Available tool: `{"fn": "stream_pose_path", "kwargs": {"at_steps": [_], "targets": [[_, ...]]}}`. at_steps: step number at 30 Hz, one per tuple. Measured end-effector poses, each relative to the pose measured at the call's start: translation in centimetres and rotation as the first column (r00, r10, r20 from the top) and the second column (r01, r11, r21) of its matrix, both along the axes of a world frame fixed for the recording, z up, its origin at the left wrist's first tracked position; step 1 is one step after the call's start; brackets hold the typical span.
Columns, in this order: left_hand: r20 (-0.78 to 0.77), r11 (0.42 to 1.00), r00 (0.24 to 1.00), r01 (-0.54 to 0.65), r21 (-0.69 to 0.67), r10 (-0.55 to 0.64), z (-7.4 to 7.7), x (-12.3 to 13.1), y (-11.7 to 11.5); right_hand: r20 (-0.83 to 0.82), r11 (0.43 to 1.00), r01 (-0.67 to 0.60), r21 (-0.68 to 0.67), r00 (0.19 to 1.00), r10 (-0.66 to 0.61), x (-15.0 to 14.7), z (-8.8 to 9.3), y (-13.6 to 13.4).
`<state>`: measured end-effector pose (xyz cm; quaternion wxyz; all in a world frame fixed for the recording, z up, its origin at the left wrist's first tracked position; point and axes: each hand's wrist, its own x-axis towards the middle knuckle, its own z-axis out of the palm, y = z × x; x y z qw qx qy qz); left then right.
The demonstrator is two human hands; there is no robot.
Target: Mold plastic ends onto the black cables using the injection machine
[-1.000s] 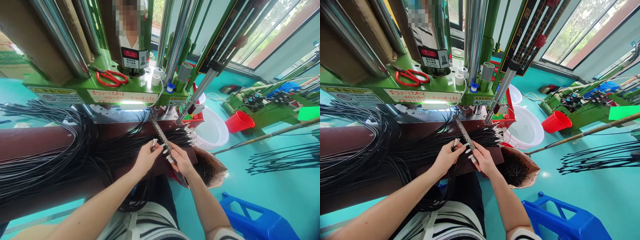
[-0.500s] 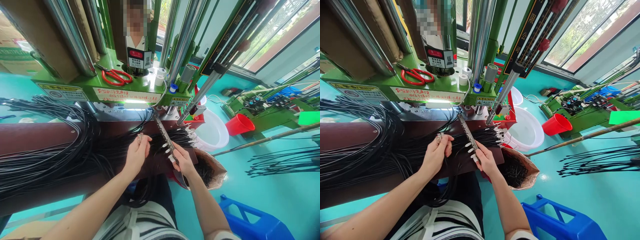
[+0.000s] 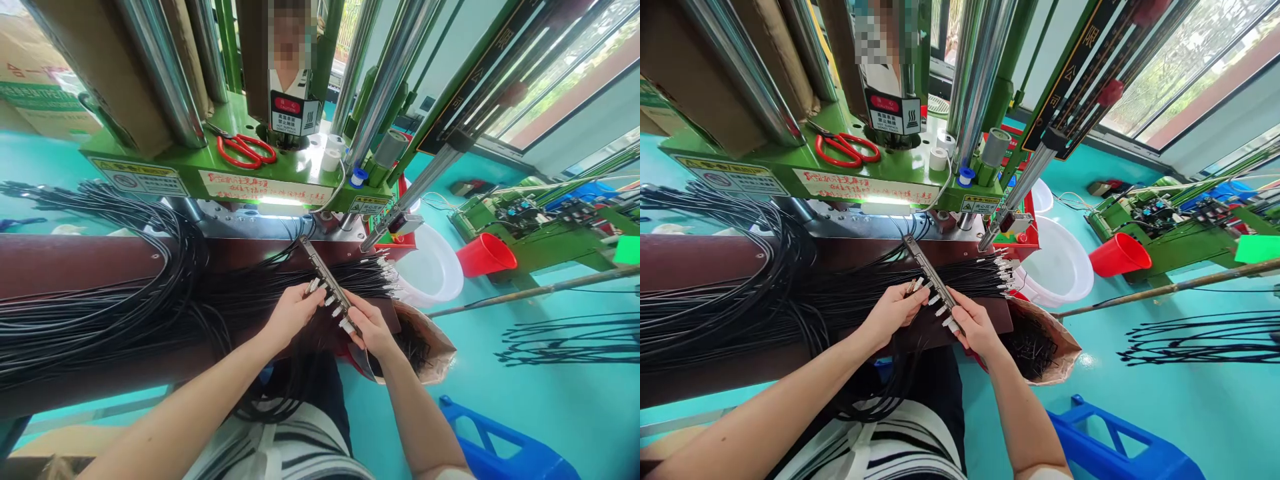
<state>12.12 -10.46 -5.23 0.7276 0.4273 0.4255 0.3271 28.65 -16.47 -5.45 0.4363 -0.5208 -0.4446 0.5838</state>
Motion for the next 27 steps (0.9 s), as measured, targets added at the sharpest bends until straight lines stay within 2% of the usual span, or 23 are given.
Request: {"fn": "stream_pose_path", "kwargs": {"at_steps": [6,11,14,16,18,20,23,27], "targets": [[-0.019,0.999,1.000,-0.015,-0.035,0.014,0.1,0.1,0.1,0.094,0.998,-0.055,0.011,0.994,0.054,0.1,-0.3,0.0],[-0.077,0.985,0.996,-0.031,0.170,0.045,0.2,-0.5,0.0,0.065,0.999,-0.033,0.005,0.997,0.032,0.0,-0.4,-0.1],[-0.083,0.933,0.979,-0.148,0.327,0.184,0.8,-1.4,0.1,0.005,1.000,0.021,0.013,1.000,-0.021,0.2,-0.4,-0.1],[-0.049,0.905,0.956,-0.256,0.340,0.289,1.1,-2.0,0.2,-0.018,0.999,0.046,0.025,0.999,-0.045,0.3,-0.5,-0.1],[-0.044,0.909,0.948,-0.287,0.303,0.314,1.0,-2.2,0.1,-0.029,0.998,0.049,0.031,0.998,-0.048,0.4,-0.5,0.0],[-0.075,0.922,0.955,-0.253,0.294,0.286,0.5,-2.1,-0.1,-0.028,0.999,0.028,0.029,0.999,-0.027,0.4,-0.4,0.0],[-0.167,0.919,0.957,-0.163,0.358,0.235,-0.3,-1.7,-0.3,-0.018,0.999,-0.012,0.032,1.000,0.013,0.4,-0.2,-0.1],[-0.276,0.909,0.948,-0.033,0.415,0.161,-0.5,-1.5,-0.1,-0.014,0.997,-0.069,0.036,0.997,0.070,0.4,0.0,0.0]]}}
